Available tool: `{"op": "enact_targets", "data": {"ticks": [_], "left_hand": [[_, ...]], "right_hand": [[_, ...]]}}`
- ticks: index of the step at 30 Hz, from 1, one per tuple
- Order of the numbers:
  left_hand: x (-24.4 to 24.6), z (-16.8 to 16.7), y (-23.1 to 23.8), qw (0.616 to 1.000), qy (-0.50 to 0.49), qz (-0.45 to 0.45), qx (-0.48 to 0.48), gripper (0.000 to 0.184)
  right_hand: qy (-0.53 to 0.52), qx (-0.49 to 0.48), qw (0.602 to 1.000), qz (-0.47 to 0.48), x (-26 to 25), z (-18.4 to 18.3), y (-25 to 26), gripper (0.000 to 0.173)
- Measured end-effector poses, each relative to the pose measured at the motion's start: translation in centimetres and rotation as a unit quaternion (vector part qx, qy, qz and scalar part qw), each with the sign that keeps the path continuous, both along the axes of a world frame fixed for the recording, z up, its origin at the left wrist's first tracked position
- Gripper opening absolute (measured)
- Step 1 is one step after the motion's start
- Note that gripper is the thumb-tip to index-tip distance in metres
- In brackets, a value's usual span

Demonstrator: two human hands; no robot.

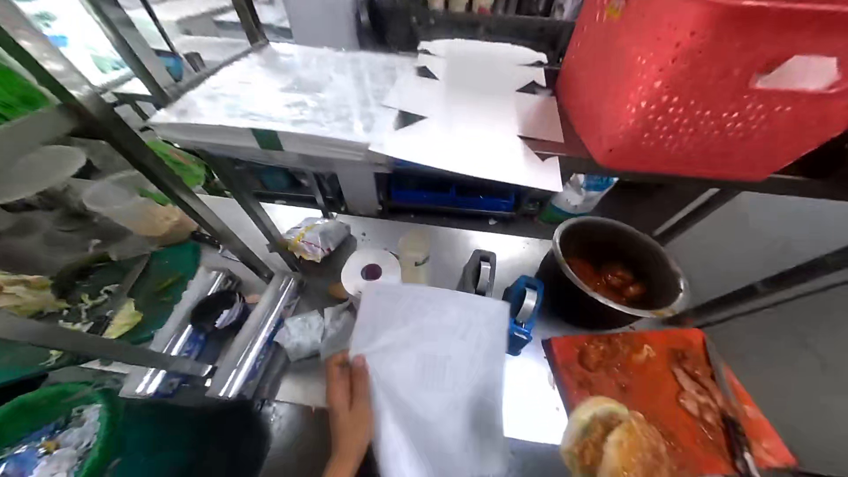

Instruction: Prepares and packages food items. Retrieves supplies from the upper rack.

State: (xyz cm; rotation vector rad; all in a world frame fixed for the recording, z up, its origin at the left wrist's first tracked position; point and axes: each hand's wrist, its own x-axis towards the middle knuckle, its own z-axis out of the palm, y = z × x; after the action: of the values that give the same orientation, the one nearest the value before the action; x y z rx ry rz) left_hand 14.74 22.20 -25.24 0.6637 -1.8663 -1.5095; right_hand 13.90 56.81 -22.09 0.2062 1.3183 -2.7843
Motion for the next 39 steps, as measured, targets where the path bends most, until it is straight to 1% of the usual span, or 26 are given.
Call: {"op": "enact_targets", "data": {"ticks": [1,2,4,6,7,8,9,11,12,14,16,18,21,22,23,25,27,28,29,30,31,34,35,36,37,39], "left_hand": [[-0.4,-2.7,-0.2,0.999,-0.050,-0.010,0.018,0.032],[-0.8,-5.3,-0.3,0.995,-0.094,-0.022,0.028,0.034],[-1.4,-9.9,-0.5,0.984,-0.167,-0.051,0.035,0.035],[-1.6,-13.2,-0.8,0.971,-0.223,-0.072,0.037,0.035],[-1.5,-14.3,-0.9,0.965,-0.245,-0.080,0.039,0.034],[-1.4,-15.2,-1.0,0.960,-0.263,-0.088,0.042,0.034],[-1.3,-15.8,-1.2,0.954,-0.279,-0.098,0.047,0.033],[-0.9,-16.4,-1.5,0.940,-0.313,-0.116,0.066,0.033],[-0.7,-16.6,-1.6,0.931,-0.331,-0.126,0.084,0.033],[-0.3,-16.5,-1.7,0.916,-0.357,-0.139,0.122,0.033],[-0.1,-16.2,-1.9,0.903,-0.372,-0.153,0.149,0.032],[0.0,-15.8,-2.5,0.885,-0.396,-0.176,0.171,0.032],[-0.3,-15.8,-3.4,0.868,-0.414,-0.208,0.178,0.034],[-0.4,-15.9,-3.8,0.872,-0.408,-0.212,0.167,0.035],[-0.4,-15.9,-4.1,0.882,-0.395,-0.210,0.150,0.036],[-1.4,-15.7,-4.6,0.914,-0.337,-0.186,0.126,0.036],[-2.8,-15.0,-5.0,0.938,-0.276,-0.153,0.146,0.043],[-3.6,-14.6,-5.0,0.941,-0.260,-0.131,0.172,0.046],[-4.2,-14.4,-4.9,0.941,-0.250,-0.113,0.198,0.047],[-4.7,-14.4,-4.7,0.939,-0.245,-0.100,0.218,0.045],[-5.0,-14.5,-4.4,0.938,-0.243,-0.096,0.226,0.041],[-4.9,-15.1,-4.0,0.951,-0.218,-0.115,0.185,0.033],[-4.6,-15.3,-4.2,0.956,-0.204,-0.120,0.175,0.034],[-4.3,-15.4,-4.3,0.959,-0.194,-0.119,0.170,0.036],[-4.1,-15.5,-4.6,0.961,-0.189,-0.115,0.165,0.037],[-3.8,-15.6,-5.2,0.957,-0.203,-0.122,0.165,0.040]], "right_hand": [[-0.003,0.028,0.999,0.033,-0.5,0.2,-1.0,0.032],[-0.021,0.031,0.997,0.061,-1.0,0.2,-2.2,0.035],[-0.088,-0.019,0.989,0.114,-2.6,-1.6,-5.0,0.057],[-0.138,-0.055,0.975,0.163,-5.0,-5.3,-8.1,0.071],[-0.150,-0.051,0.969,0.187,-6.1,-7.5,-9.6,0.073],[-0.155,-0.032,0.965,0.209,-7.3,-10.0,-10.9,0.069],[-0.155,0.001,0.961,0.229,-8.3,-12.3,-12.2,0.060],[-0.154,0.085,0.953,0.248,-9.9,-16.3,-14.6,0.046],[-0.158,0.125,0.947,0.251,-10.4,-17.7,-15.7,0.045],[-0.166,0.189,0.937,0.243,-10.9,-19.6,-17.0,0.049],[-0.154,0.254,0.929,0.222,-11.1,-20.3,-18.0,0.052],[-0.122,0.345,0.907,0.209,-11.1,-19.6,-18.7,0.054],[-0.074,0.513,0.837,0.175,-11.5,-18.5,-19.1,0.059],[-0.061,0.565,0.807,0.159,-11.5,-18.3,-18.7,0.061],[-0.060,0.594,0.790,0.140,-11.3,-17.8,-17.9,0.064],[-0.085,0.637,0.764,0.061,-11.2,-16.8,-15.7,0.072],[-0.143,0.687,0.712,-0.010,-11.4,-16.2,-13.5,0.085],[-0.171,0.707,0.686,-0.015,-11.6,-16.4,-12.6,0.090],[-0.189,0.724,0.663,-0.006,-11.7,-17.2,-11.9,0.087],[-0.198,0.736,0.647,0.010,-11.8,-18.1,-11.4,0.079],[-0.203,0.734,0.648,0.022,-11.8,-18.7,-11.3,0.069],[-0.193,0.678,0.709,0.009,-11.5,-19.9,-11.0,0.032],[-0.189,0.660,0.727,-0.009,-11.0,-19.8,-10.9,0.026],[-0.189,0.638,0.746,-0.031,-10.5,-19.7,-11.0,0.025],[-0.190,0.608,0.769,-0.049,-10.1,-19.4,-11.2,0.033],[-0.209,0.562,0.799,-0.050,-9.7,-19.5,-11.4,0.064]]}}
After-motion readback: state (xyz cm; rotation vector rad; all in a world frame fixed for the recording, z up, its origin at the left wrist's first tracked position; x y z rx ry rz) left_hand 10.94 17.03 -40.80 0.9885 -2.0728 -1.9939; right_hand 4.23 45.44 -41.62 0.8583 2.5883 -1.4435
